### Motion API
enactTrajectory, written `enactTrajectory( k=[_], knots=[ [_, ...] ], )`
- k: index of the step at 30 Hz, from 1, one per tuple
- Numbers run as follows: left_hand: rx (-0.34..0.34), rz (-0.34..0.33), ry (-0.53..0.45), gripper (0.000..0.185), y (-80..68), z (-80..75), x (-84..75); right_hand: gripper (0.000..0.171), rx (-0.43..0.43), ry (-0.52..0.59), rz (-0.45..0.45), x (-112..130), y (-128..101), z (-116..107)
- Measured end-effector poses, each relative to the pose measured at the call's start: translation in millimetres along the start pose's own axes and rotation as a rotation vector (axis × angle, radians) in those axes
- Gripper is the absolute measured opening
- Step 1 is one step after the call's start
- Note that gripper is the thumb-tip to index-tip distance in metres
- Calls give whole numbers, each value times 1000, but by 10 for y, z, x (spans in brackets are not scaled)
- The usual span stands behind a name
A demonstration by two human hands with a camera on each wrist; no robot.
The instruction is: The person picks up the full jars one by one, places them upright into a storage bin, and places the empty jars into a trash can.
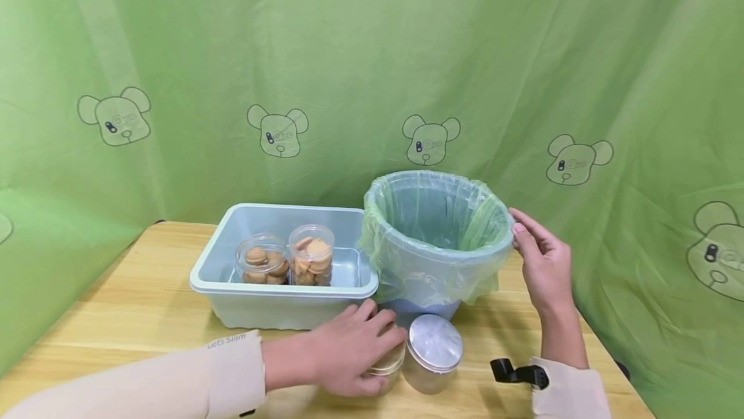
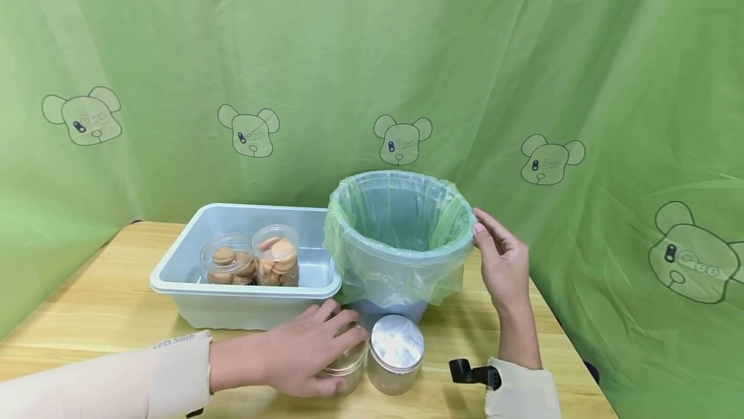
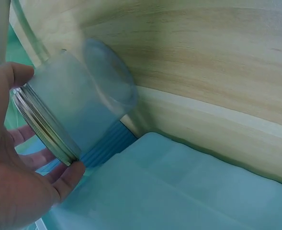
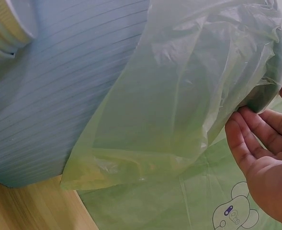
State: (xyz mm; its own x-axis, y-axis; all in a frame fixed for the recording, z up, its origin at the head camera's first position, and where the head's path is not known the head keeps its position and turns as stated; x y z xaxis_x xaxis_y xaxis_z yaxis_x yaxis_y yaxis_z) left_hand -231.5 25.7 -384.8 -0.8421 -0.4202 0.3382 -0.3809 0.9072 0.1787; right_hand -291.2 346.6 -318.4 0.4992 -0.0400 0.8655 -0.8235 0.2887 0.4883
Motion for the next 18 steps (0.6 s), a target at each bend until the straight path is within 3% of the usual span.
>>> enactTrajectory(
  k=[11, 18],
  knots=[
    [6, 27, -40, 59, -16, -64, 10, 38, -2, 9, 7, -3, 2, -5],
    [-91, 108, -26, 61, 1, -197, 9, 39, -4, 18, 7, 8, 3, 3]
  ],
)
Point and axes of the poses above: each hand's wrist, its own y-axis towards the middle knuckle, its own z-axis out of the palm, x = y × z, the point moved 3 cm from there along y, towards the middle knuckle, and after that the axes turned 8 degrees about y, right-handed, at the moved point
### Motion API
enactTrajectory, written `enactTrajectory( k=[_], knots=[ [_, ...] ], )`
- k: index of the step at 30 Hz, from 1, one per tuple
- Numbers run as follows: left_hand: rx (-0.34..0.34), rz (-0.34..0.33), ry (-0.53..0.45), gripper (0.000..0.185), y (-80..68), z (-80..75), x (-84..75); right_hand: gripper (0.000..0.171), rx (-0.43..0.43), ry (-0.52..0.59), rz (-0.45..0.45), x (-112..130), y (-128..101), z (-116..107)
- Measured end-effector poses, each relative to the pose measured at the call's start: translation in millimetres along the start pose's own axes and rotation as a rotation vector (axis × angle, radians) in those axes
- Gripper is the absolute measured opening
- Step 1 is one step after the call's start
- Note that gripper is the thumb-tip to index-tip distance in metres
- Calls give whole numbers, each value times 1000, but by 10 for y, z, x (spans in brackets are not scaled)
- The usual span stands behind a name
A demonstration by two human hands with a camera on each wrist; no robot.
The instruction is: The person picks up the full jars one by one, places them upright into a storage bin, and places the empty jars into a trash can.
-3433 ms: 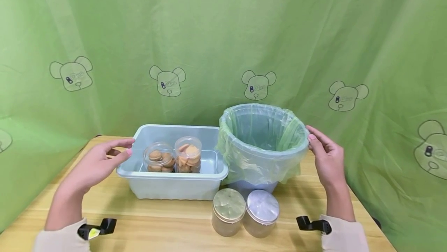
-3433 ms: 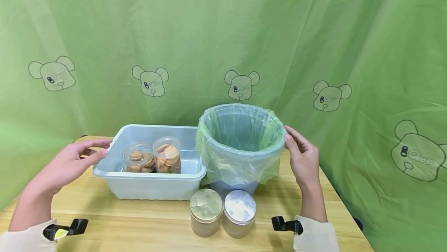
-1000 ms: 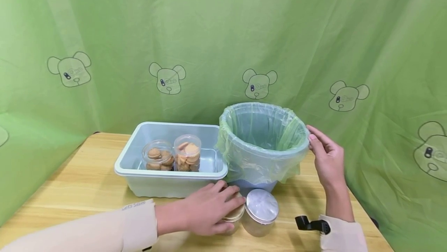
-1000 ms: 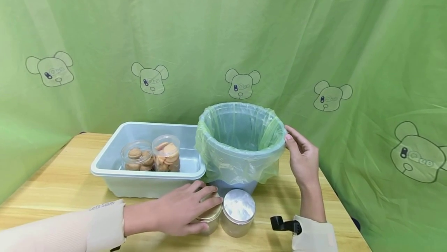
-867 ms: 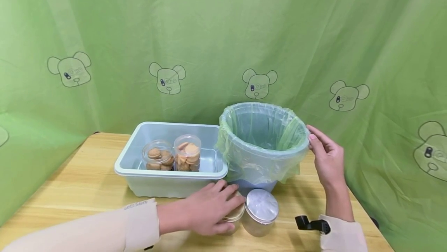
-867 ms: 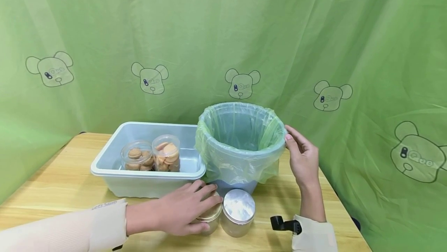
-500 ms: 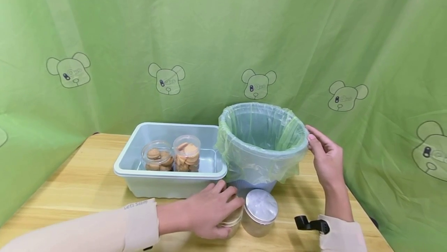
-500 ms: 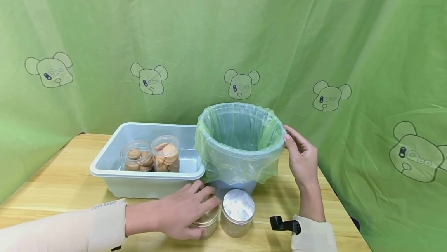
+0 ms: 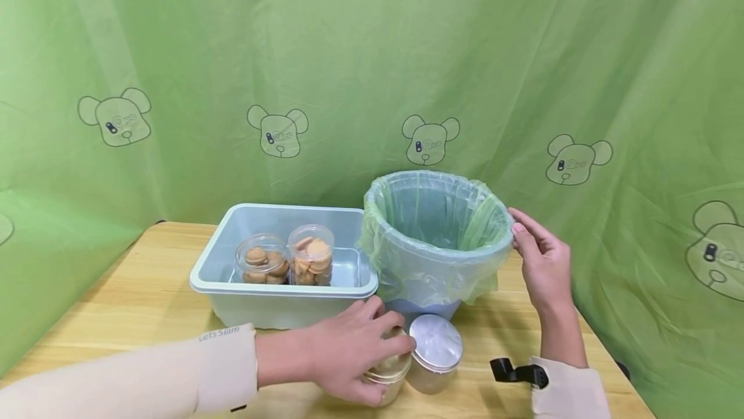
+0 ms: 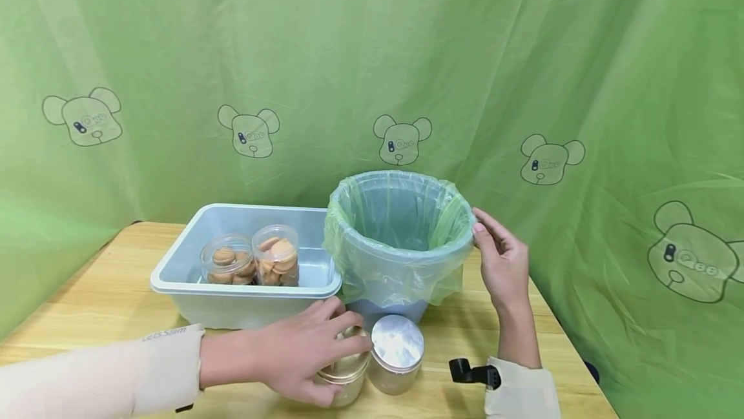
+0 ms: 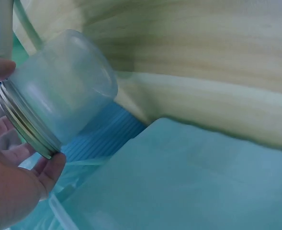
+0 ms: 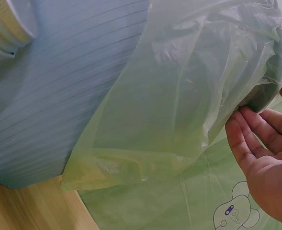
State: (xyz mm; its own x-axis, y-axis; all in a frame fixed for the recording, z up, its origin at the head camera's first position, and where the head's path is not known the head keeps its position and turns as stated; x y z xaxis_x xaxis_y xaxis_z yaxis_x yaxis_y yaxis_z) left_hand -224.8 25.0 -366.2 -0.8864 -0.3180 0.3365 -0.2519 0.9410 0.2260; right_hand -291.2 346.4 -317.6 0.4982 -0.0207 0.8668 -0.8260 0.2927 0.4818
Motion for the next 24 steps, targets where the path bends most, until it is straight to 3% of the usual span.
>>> enactTrajectory(
  k=[6, 15, 20, 24],
  knots=[
    [-50, 71, 40, 64, 52, -189, 21, 38, -5, 17, 1, 2, 10, -1],
    [-11, 139, -9, 66, 104, -519, 127, 39, -9, 25, 14, -14, 1, 3],
    [-69, 217, -41, 64, 123, -740, 183, 39, -12, 19, 13, -28, 7, 8],
    [-90, 242, -27, 65, 149, -928, 243, 39, -7, 19, 7, -21, -2, 9]
  ],
)
Point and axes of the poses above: each hand's wrist, its own y-axis towards the middle knuckle, its own z-axis out of the palm, x = y × z, the point moved 3 cm from there along y, towards the middle knuckle, and after that the axes turned 8 degrees about y, right-handed, at the moved point
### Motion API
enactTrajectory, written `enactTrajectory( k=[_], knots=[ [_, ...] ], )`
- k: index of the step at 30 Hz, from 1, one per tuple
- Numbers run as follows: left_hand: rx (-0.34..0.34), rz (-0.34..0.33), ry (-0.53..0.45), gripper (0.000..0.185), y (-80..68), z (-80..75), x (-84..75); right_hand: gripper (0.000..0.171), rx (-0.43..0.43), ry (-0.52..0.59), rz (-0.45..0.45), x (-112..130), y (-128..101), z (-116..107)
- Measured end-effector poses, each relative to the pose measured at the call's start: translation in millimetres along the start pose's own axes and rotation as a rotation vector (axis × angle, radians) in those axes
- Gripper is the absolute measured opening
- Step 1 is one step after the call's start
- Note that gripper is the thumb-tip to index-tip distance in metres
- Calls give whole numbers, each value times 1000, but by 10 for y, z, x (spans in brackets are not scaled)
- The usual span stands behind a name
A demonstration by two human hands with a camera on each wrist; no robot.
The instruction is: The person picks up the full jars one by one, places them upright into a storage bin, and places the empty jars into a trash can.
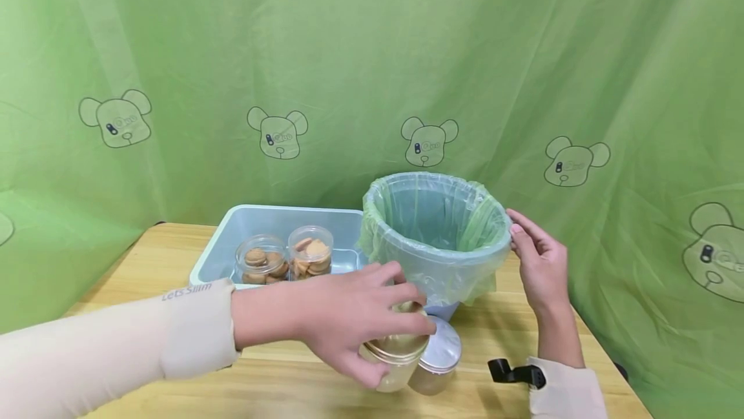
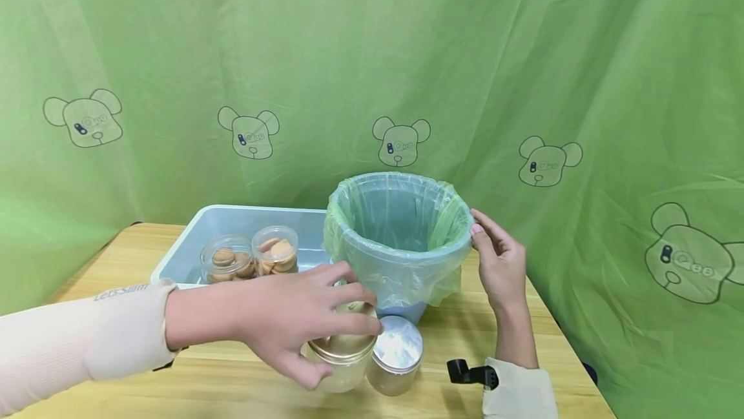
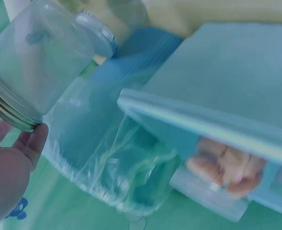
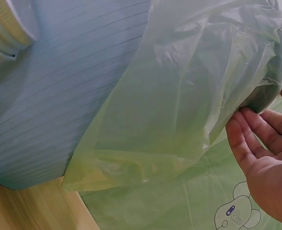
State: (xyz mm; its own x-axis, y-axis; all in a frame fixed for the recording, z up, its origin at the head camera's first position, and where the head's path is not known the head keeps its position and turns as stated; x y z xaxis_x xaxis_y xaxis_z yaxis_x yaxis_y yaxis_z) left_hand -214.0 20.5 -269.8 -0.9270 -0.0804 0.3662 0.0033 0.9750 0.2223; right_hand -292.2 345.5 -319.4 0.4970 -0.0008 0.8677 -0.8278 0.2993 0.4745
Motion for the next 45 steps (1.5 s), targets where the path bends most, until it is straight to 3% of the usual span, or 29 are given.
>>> enactTrajectory(
  k=[6, 11, 24, 32, 37, 45],
  knots=[
    [59, -28, 28, 64, 14, -220, 135, 40, 4, 2, 3, -13, 3, -4],
    [64, -56, 9, 62, -12, -391, 293, 40, 9, 13, 1, -16, 9, -2],
    [148, -228, -41, 61, -205, -724, 789, 39, 0, -9, 11, -13, -1, -28],
    [151, -356, -16, 64, -269, -918, 1139, 40, 1, -23, 12, -7, -13, -35],
    [108, -416, -5, 61, -262, -993, 1321, 40, 3, -31, 8, -13, -14, -29],
    [68, -442, 9, 58, -155, -975, 1500, 40, 4, -45, -2, -11, 5, -14]
  ],
)
Point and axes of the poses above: each hand's wrist, its own y-axis towards the middle knuckle, its own z-axis out of the palm, x = y × z, the point moved 3 cm from there along y, towards the middle knuckle, and after that the axes turned 8 degrees about y, right-handed, at the moved point
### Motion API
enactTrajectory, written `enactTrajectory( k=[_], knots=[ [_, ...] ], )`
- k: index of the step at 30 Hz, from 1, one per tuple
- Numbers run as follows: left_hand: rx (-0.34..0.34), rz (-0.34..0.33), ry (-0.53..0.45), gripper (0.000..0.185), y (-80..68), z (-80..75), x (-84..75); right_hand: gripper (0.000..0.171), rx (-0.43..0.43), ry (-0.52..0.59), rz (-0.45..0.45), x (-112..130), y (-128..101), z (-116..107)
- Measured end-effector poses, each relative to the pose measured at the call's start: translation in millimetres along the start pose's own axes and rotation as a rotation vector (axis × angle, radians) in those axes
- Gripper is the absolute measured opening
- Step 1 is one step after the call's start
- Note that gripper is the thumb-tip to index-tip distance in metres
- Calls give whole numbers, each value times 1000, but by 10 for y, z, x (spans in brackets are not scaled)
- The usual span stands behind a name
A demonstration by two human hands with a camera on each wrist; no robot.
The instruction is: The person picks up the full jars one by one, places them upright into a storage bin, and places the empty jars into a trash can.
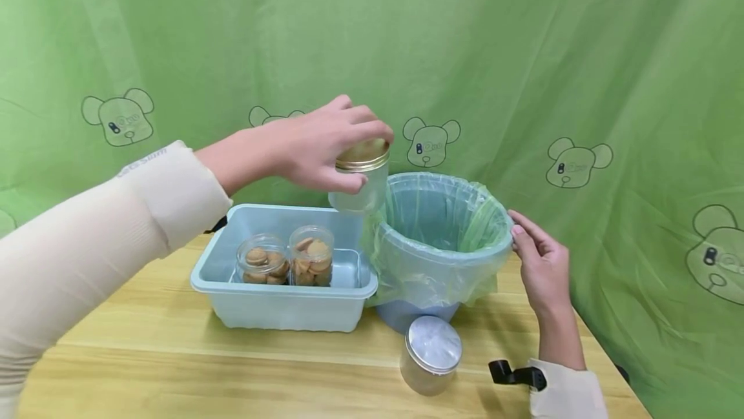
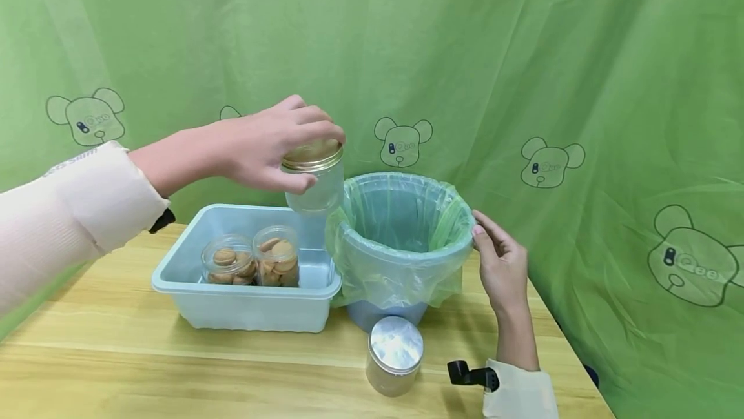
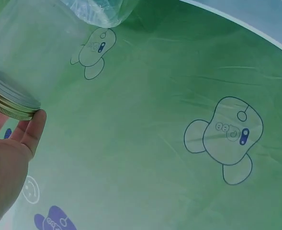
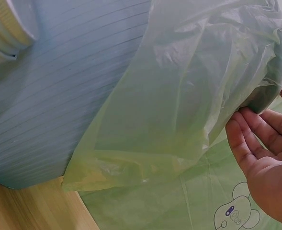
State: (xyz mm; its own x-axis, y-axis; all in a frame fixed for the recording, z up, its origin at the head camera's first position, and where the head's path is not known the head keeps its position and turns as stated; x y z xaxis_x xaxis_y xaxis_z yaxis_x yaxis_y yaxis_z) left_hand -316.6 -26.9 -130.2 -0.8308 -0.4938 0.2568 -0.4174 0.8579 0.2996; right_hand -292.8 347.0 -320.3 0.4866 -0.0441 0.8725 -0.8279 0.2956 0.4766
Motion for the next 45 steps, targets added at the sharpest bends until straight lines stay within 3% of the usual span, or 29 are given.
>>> enactTrajectory(
  k=[7, 14, 20, 34, 45],
  knots=[
    [-45, 8, -25, 61, 183, 132, 26, 39, -1, 2, -9, 13, 2, 3],
    [-104, 22, -24, 61, 392, 261, -18, 39, -4, 8, -1, 24, -4, 1],
    [-117, 36, -25, 63, 596, 375, -93, 39, -7, 26, -1, 29, -1, 2],
    [-19, 70, -17, 64, 891, 786, -392, 39, -3, 29, -5, 20, -8, 15],
    [126, 6, -11, 63, 985, 1042, -521, 39, -1, -7, -2, 23, -13, 41]
  ],
)
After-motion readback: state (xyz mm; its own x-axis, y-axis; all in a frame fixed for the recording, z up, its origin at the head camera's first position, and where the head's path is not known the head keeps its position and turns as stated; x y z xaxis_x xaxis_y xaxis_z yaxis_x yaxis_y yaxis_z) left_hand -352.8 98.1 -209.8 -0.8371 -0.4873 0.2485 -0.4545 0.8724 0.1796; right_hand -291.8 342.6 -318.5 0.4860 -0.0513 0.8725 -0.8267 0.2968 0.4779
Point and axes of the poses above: each hand's wrist, its own y-axis towards the middle knuckle, its own z-axis out of the palm, x = y × z, the point moved 3 cm from there along y, towards the middle knuckle, and after that the axes turned 8 degrees about y, right-handed, at the moved point
